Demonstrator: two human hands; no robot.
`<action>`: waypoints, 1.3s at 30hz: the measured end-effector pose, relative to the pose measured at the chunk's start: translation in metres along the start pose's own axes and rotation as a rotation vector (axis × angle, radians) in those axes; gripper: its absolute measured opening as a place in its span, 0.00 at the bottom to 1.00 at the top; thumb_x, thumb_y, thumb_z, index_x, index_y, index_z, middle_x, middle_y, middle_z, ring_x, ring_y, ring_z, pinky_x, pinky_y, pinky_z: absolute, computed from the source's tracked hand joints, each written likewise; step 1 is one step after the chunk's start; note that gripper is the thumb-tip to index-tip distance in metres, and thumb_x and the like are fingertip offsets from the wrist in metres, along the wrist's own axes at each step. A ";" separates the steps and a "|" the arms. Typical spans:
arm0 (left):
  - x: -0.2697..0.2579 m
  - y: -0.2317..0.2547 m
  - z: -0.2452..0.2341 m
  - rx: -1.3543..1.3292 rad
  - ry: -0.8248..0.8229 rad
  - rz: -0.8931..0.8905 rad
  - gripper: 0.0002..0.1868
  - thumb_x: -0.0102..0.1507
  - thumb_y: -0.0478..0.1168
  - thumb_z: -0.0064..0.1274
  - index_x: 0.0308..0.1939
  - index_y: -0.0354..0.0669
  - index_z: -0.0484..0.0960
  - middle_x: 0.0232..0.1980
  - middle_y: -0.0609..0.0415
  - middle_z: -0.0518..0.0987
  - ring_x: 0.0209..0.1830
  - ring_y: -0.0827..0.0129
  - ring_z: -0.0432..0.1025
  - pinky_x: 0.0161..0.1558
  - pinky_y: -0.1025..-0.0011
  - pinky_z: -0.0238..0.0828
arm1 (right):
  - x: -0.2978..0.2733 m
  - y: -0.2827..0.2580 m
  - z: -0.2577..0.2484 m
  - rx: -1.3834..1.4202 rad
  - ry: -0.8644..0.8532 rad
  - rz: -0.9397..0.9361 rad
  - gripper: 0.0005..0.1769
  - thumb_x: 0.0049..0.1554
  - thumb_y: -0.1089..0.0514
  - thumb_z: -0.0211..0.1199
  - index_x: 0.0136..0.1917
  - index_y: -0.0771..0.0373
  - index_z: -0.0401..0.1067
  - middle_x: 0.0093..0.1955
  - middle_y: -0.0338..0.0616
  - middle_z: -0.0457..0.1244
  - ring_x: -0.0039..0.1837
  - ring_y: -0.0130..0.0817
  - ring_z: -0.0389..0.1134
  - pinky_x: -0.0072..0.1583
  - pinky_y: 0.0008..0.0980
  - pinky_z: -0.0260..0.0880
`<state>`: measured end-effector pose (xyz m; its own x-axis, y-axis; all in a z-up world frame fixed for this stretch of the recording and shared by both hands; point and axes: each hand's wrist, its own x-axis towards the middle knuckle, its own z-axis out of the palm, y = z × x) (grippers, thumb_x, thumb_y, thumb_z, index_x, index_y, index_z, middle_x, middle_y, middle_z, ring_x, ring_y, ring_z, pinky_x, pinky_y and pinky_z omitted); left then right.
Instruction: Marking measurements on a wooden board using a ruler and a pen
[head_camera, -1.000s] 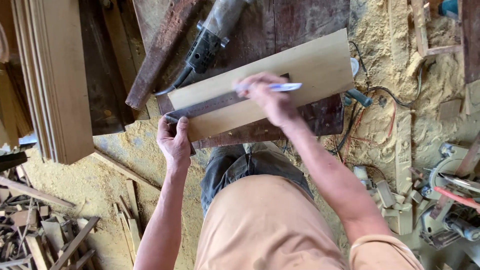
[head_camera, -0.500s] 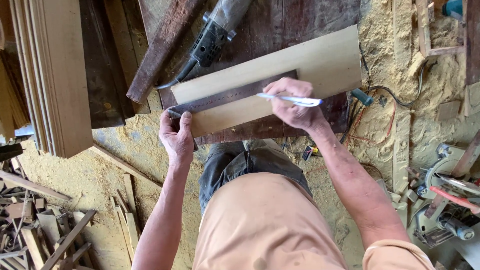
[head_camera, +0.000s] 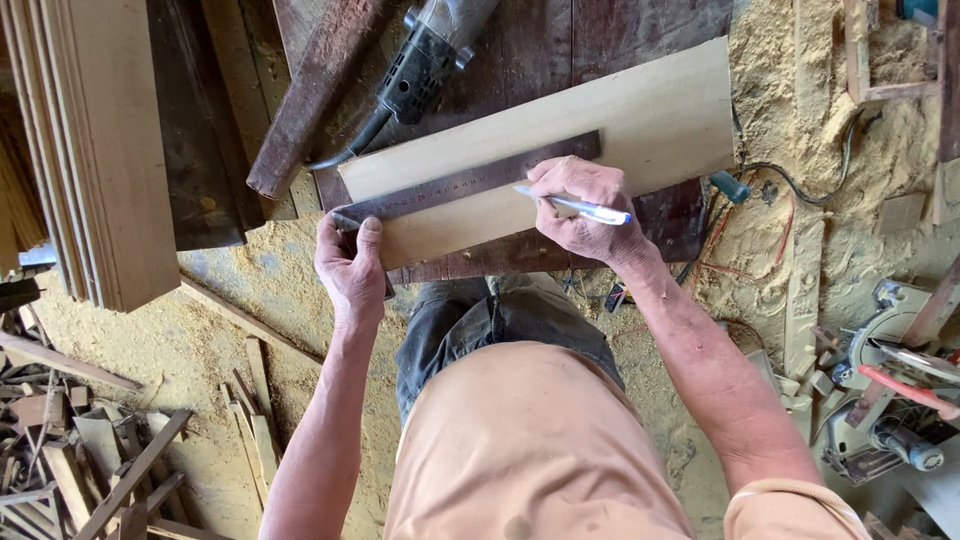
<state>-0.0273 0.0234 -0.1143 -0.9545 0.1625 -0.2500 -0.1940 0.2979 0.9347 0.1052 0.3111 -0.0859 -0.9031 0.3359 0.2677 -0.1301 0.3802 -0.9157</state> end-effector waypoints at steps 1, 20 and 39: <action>0.000 0.003 0.000 -0.008 -0.003 -0.001 0.11 0.67 0.41 0.63 0.50 0.46 0.78 0.37 0.60 0.74 0.39 0.79 0.65 0.43 0.77 0.67 | -0.001 0.002 0.000 -0.015 0.001 0.000 0.07 0.48 0.74 0.68 0.41 0.66 0.78 0.45 0.53 0.71 0.46 0.43 0.74 0.49 0.34 0.74; -0.002 0.012 0.004 -0.037 -0.038 0.033 0.17 0.68 0.42 0.61 0.59 0.44 0.77 0.43 0.56 0.76 0.45 0.77 0.65 0.53 0.72 0.68 | -0.004 0.010 0.002 0.137 0.058 -0.027 0.03 0.51 0.74 0.67 0.40 0.72 0.76 0.40 0.56 0.69 0.48 0.50 0.74 0.50 0.37 0.74; -0.004 -0.001 -0.001 0.005 -0.042 0.084 0.20 0.69 0.42 0.60 0.62 0.41 0.75 0.48 0.54 0.73 0.48 0.75 0.63 0.57 0.69 0.65 | -0.006 0.011 -0.002 0.205 0.019 0.004 0.04 0.53 0.74 0.67 0.43 0.75 0.75 0.46 0.63 0.68 0.52 0.54 0.73 0.53 0.40 0.75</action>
<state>-0.0238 0.0218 -0.1142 -0.9571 0.2263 -0.1809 -0.1120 0.2866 0.9515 0.1105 0.3148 -0.0967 -0.8959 0.3541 0.2682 -0.2093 0.1960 -0.9580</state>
